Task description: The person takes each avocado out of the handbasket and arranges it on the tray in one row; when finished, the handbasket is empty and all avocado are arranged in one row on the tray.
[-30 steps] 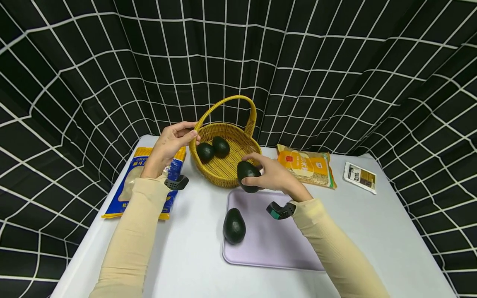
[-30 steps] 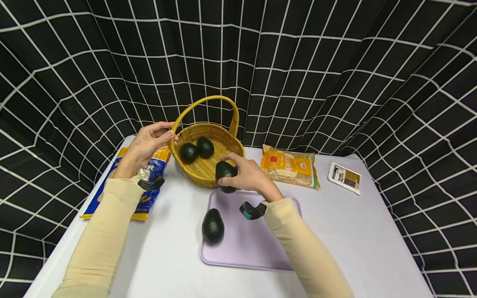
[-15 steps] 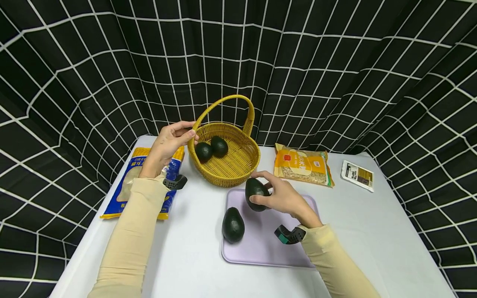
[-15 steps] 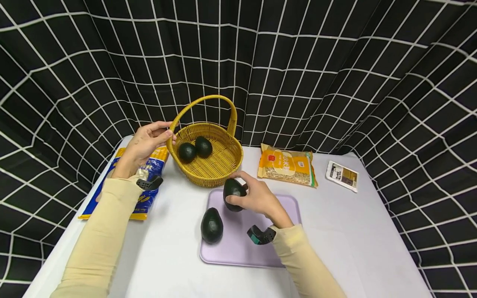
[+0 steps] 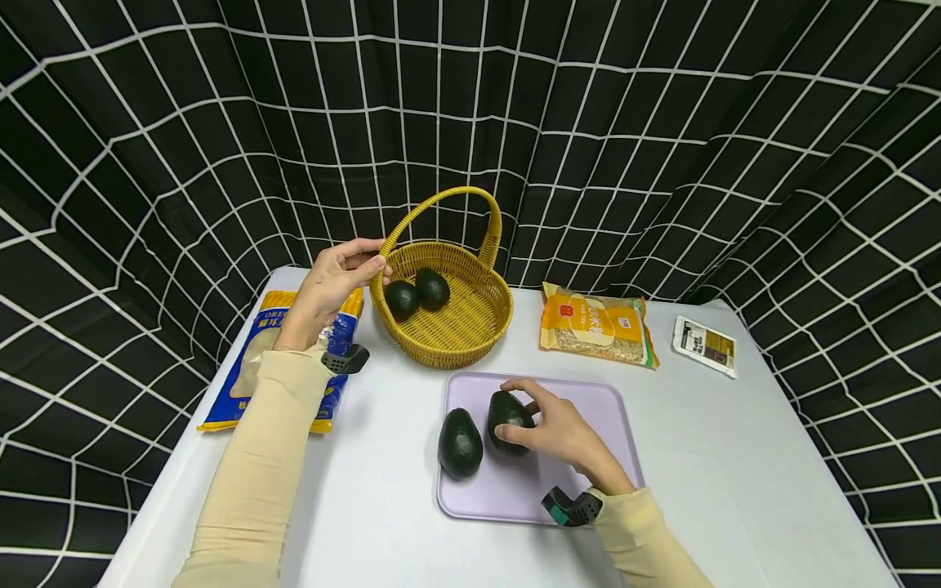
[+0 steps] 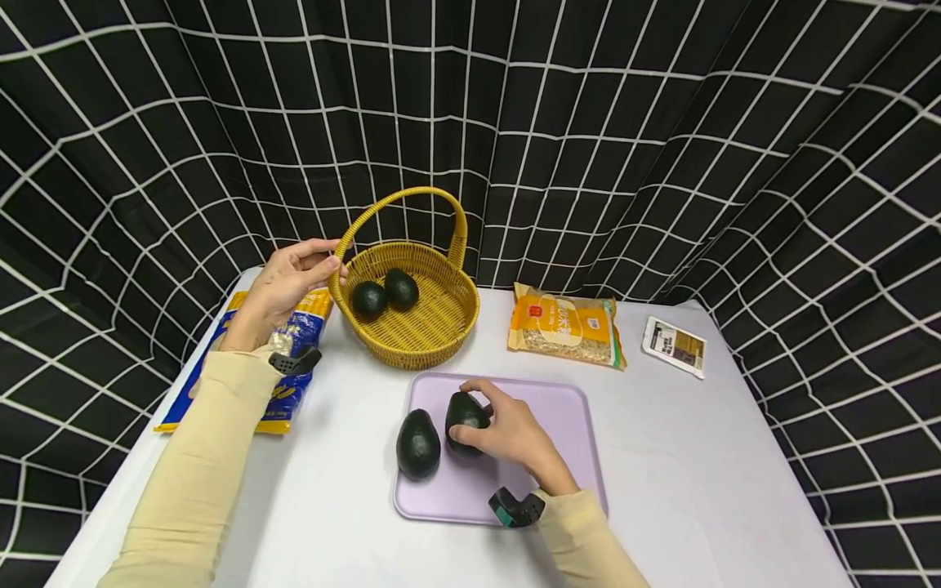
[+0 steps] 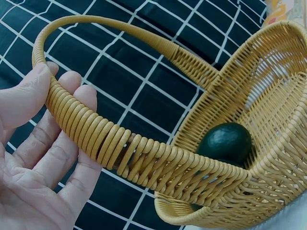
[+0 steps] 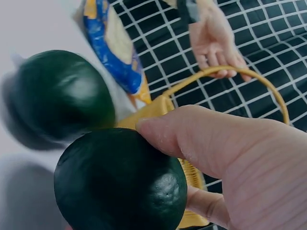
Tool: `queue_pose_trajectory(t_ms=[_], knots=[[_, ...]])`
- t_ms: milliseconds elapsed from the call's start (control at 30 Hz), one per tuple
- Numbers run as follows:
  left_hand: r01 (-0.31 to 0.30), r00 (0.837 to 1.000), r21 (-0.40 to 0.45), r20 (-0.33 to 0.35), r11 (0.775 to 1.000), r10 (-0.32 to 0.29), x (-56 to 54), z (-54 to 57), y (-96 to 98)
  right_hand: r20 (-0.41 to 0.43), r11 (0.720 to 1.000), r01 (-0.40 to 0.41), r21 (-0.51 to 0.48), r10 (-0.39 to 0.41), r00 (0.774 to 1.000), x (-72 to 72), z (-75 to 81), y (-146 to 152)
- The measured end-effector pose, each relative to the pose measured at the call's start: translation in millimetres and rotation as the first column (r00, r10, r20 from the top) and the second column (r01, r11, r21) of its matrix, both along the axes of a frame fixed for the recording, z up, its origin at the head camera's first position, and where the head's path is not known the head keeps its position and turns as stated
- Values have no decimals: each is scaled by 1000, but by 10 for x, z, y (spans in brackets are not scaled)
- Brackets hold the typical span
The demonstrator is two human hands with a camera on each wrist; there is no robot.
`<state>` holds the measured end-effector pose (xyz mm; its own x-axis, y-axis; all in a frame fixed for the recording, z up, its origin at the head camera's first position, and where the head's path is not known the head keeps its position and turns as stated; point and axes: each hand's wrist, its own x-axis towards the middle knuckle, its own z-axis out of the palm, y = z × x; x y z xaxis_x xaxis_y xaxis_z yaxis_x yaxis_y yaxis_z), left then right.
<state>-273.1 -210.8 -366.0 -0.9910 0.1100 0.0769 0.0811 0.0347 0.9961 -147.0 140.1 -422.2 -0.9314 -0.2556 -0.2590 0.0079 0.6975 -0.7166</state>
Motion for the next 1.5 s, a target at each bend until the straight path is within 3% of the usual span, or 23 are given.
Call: queue_pose_trajectory(t_ms=[633, 1200, 1500], knots=[[0, 1000, 15, 7, 1000, 0, 7, 7, 10, -41, 998, 4, 56, -2, 999, 203, -288, -54], [-9, 1000, -1, 6, 1000, 9, 11, -4, 5, -40, 992, -91, 85, 94, 995, 227, -209, -3], [-11, 1000, 3, 13, 1000, 10, 2, -7, 14, -89, 980, -178, 85, 185, 979, 189, -160, 30]])
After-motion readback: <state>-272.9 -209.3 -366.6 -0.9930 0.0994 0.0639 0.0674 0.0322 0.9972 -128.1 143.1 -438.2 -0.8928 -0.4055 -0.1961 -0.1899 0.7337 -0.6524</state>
